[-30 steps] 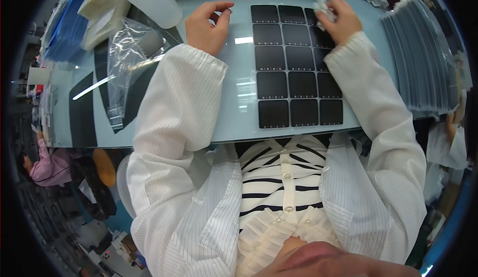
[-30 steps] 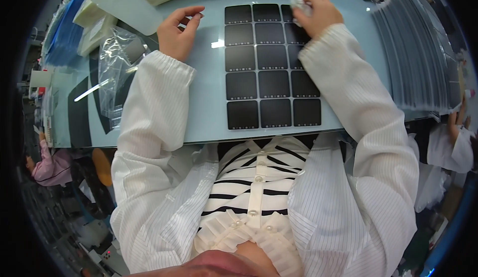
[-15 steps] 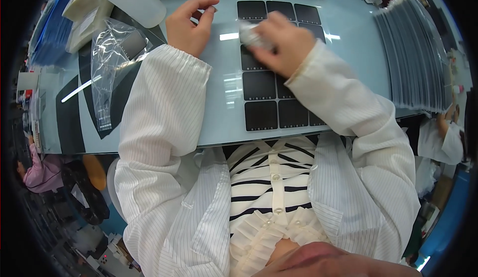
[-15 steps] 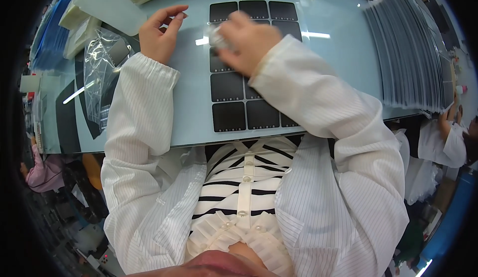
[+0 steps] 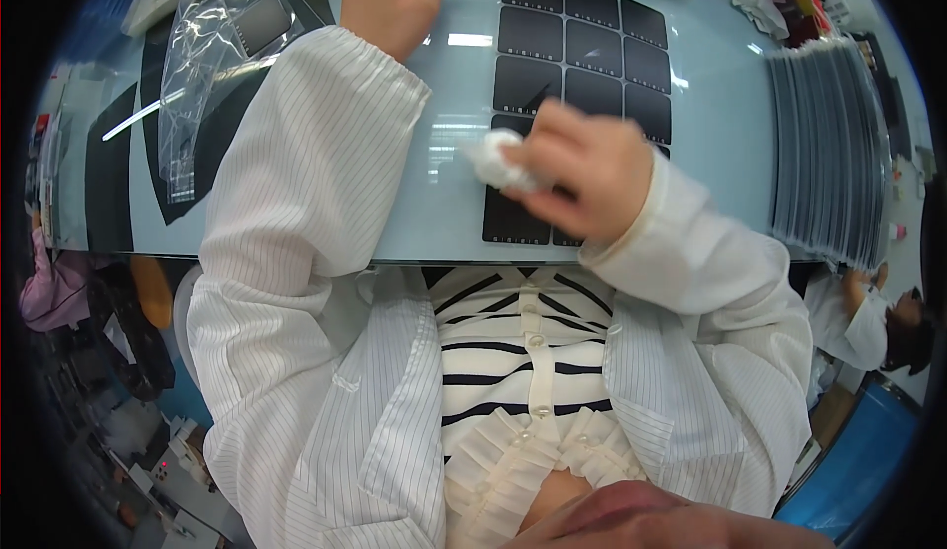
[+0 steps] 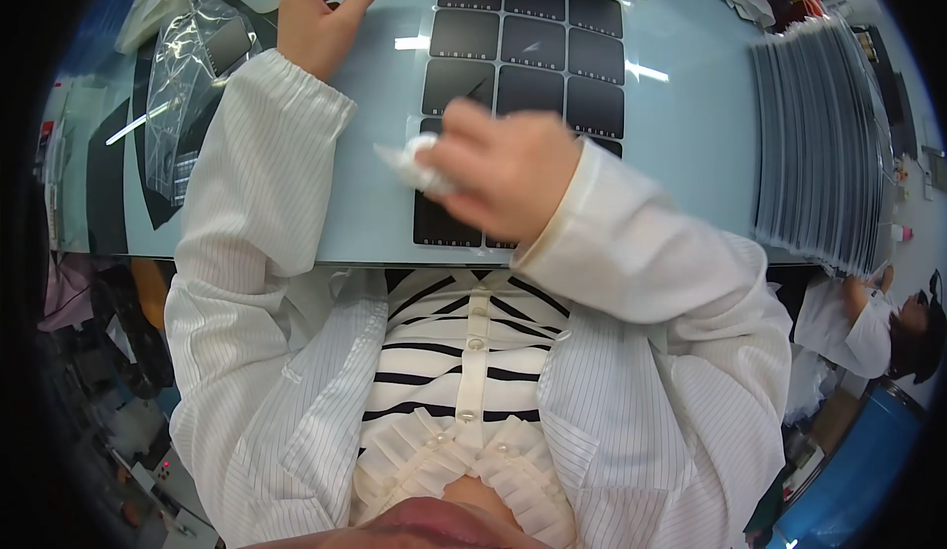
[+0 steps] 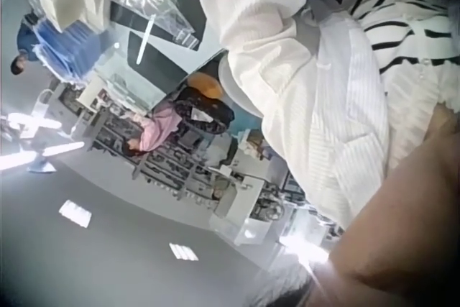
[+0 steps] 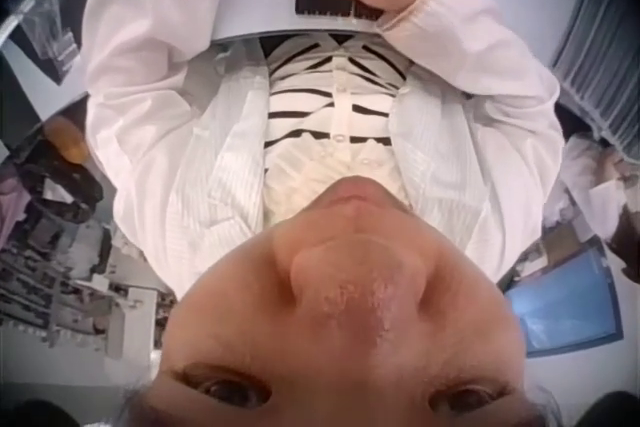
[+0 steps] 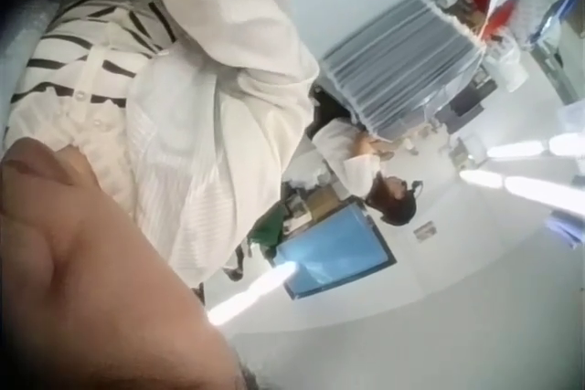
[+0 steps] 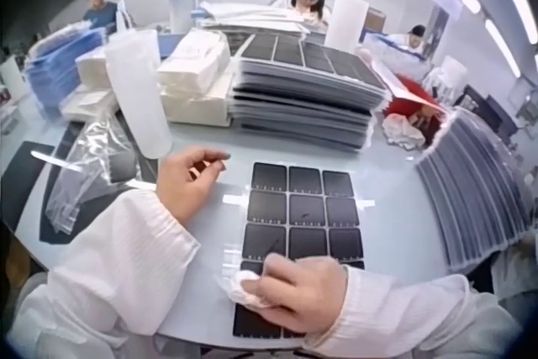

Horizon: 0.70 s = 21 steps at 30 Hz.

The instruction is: Inspecting grid-like industrial components, cleaning them with a solution, and packaging them into plastic bags.

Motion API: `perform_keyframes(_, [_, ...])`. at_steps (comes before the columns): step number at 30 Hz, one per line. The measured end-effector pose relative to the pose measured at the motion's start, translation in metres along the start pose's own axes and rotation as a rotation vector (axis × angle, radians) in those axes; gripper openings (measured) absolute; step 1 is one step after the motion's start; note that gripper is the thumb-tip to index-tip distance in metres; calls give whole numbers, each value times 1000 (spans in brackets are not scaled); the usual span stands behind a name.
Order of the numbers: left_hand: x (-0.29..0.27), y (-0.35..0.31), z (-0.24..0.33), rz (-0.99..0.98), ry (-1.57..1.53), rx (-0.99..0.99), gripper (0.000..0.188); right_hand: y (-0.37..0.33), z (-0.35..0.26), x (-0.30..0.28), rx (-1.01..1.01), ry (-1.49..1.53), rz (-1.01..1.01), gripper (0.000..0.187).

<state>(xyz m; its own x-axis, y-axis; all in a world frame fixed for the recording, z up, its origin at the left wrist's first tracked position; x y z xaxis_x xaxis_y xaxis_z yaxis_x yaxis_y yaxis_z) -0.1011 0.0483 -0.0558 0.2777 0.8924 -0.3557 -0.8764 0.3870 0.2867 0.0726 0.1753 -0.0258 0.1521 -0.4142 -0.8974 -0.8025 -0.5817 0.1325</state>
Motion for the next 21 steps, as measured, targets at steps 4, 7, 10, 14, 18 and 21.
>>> perform_keyframes(4, [4, 6, 8, -48, 32, 36, 16, -15, 129, -40, 307, -14, 462, 25])
perform_keyframes(7, [6, 8, 9, -48, 32, 38, 17, -9, 129, -48, 431, -203, 549, 21])
perform_keyframes(10, [4, 6, 4, -64, 61, -15, 17, 10, 52, -4, 49, -34, 389, 29])
perform_keyframes(14, [2, 7, 8, -76, 35, -35, 18, 26, 39, -1, -136, -26, 161, 31])
perform_keyframes(18, [8, 11, 18, -72, 17, -23, 18, 41, 126, -50, 280, -191, 571, 18])
perform_keyframes(21, [5, 12, 7, -77, 36, -66, 18, 38, 88, -9, 182, -63, 316, 26])
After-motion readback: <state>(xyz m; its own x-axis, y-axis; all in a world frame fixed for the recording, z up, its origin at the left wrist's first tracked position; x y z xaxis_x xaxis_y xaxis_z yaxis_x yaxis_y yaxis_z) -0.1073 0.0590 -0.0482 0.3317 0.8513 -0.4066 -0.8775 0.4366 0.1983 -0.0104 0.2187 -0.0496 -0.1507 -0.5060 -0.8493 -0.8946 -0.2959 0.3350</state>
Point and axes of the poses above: each hand's wrist, its own y-axis towards the middle knuckle, its own x-axis out of the palm, z = x × y, the point moved 4 cm from there along y, towards the middle knuckle, and after that the axes turned 8 degrees about -z, right-handed, at the moved point
